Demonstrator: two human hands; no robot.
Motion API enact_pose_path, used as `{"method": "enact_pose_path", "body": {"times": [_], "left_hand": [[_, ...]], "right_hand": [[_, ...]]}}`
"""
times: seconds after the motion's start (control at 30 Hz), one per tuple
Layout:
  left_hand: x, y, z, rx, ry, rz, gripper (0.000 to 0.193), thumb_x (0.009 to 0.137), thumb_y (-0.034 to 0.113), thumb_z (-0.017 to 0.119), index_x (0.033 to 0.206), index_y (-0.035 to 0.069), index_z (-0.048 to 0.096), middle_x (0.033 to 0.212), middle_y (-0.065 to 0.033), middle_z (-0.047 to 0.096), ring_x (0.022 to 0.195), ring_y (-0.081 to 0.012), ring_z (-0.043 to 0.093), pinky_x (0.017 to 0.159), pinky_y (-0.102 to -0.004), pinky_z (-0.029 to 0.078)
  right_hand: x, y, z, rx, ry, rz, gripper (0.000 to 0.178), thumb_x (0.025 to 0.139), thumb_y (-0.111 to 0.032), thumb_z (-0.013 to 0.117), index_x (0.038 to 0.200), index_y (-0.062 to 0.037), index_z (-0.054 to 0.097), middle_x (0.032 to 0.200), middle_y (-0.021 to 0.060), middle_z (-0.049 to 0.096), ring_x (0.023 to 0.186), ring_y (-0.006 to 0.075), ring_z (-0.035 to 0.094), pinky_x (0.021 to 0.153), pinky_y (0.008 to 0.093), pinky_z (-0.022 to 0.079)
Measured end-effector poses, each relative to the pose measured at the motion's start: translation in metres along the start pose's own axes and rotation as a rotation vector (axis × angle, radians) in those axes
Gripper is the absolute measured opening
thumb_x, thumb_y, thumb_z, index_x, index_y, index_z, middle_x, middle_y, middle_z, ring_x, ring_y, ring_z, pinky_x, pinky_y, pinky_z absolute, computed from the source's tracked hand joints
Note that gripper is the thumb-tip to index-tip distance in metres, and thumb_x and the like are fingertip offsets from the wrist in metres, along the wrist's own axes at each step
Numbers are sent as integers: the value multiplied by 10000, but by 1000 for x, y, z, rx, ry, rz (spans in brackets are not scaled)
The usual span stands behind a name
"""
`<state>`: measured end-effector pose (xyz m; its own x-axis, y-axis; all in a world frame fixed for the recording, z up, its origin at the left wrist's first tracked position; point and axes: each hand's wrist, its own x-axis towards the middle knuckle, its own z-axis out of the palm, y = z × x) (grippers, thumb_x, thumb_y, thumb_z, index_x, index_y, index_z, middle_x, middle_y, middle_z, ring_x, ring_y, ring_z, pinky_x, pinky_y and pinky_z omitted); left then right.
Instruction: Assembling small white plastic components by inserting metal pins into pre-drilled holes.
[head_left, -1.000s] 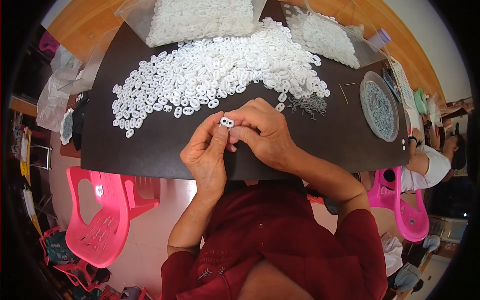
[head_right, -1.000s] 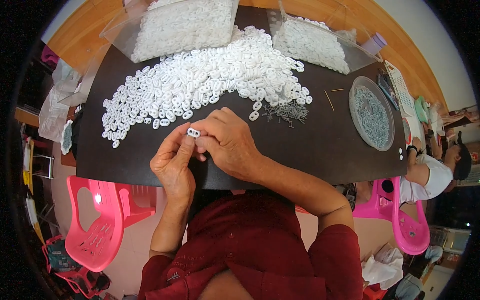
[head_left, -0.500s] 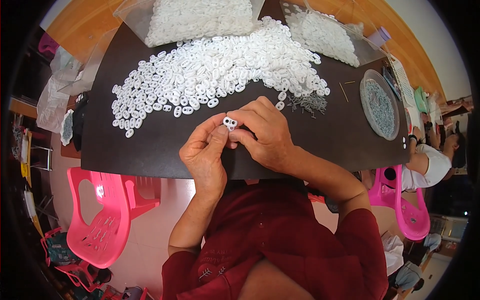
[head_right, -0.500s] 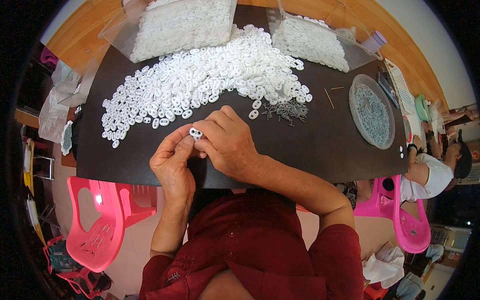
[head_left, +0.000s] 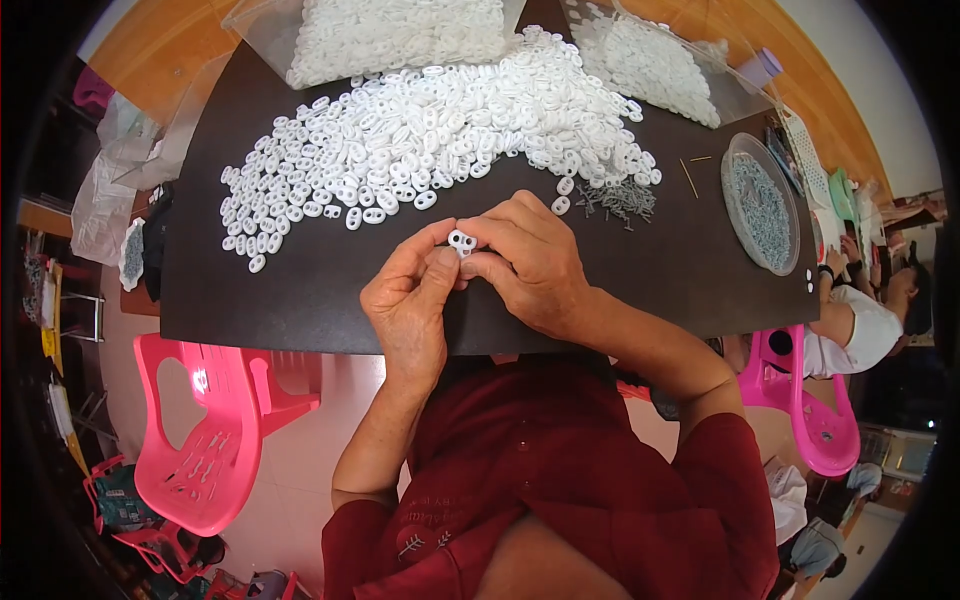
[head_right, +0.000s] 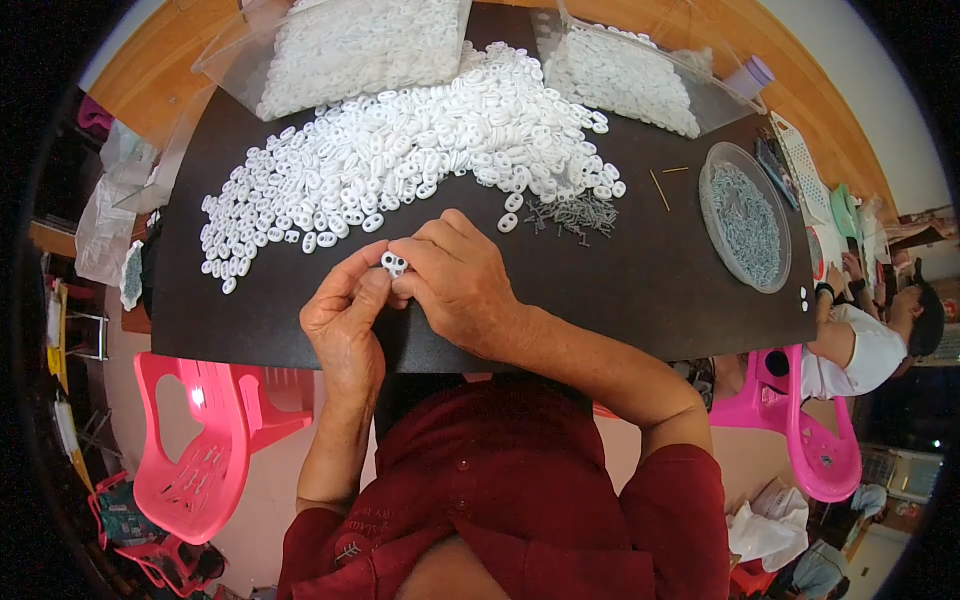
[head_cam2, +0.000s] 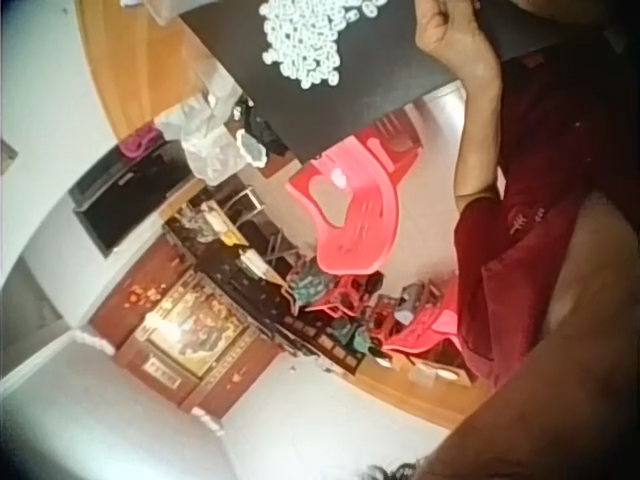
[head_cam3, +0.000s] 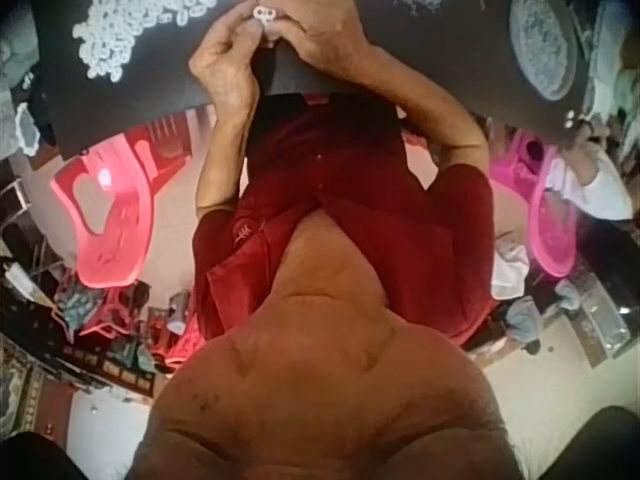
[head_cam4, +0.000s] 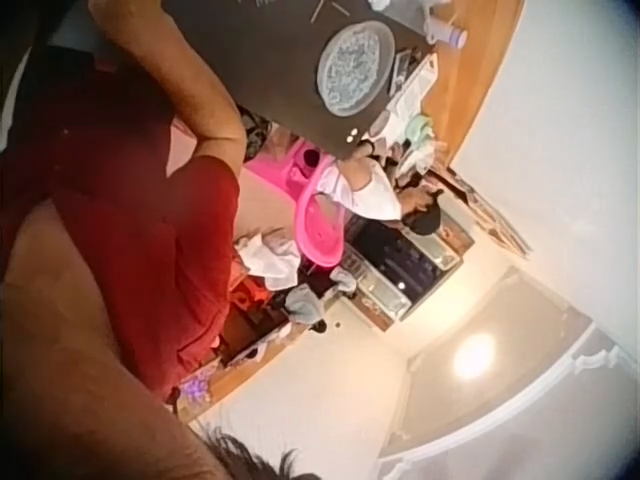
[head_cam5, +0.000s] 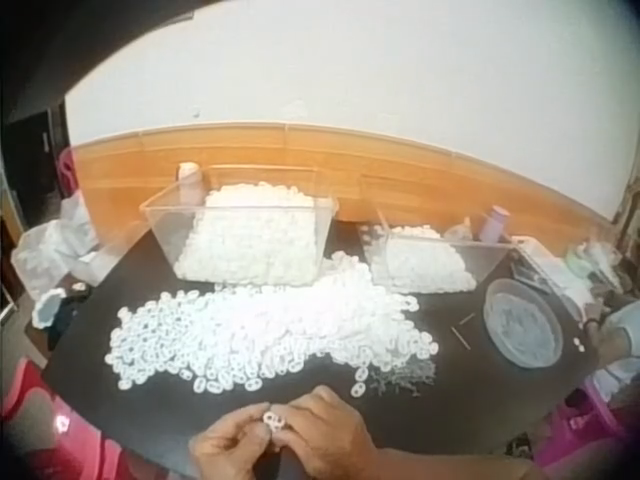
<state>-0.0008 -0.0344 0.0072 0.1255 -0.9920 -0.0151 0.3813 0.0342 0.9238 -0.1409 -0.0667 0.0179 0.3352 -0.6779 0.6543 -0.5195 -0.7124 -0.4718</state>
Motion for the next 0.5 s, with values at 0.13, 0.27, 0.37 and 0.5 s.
{"method": "enact_pose_path", "body": {"times": [0.13, 0.27, 0.37, 0.5], "left_hand": [[-1, -2, 0, -20, 8, 13, 221, 896, 7, 589, 1098, -79, 617, 863, -83, 660, 698, -103, 582, 657, -218, 485], [-1, 0, 1, -74, 8, 18, 220, 902, 26, 601, 1102, -65, 616, 854, -67, 659, 704, -84, 574, 663, -205, 481], [-1, -1, 0, -37, 3, 37, 221, 903, 43, 610, 1098, -60, 620, 856, -57, 650, 699, -76, 555, 655, -199, 469], [-1, -5, 0, 43, 28, 77, 224, 904, 62, 618, 1097, -51, 624, 841, -37, 632, 701, -67, 530, 649, -193, 451]], "right_hand": [[0, -1, 1, 3, -4, -1, 266, 688, -26, 717, 941, 2, 638, 793, 77, 602, 694, 233, 527, 587, 323, 438], [1, -3, 2, -5, 30, -14, 278, 693, -35, 716, 953, 15, 629, 808, 91, 609, 695, 242, 529, 590, 333, 444], [-1, -1, 3, -24, 30, -35, 285, 695, -44, 716, 958, 20, 626, 820, 97, 613, 698, 247, 532, 598, 335, 447], [-1, -1, 3, -38, 18, -31, 287, 698, -48, 715, 961, 22, 625, 828, 99, 614, 702, 251, 535, 606, 335, 448]]}}
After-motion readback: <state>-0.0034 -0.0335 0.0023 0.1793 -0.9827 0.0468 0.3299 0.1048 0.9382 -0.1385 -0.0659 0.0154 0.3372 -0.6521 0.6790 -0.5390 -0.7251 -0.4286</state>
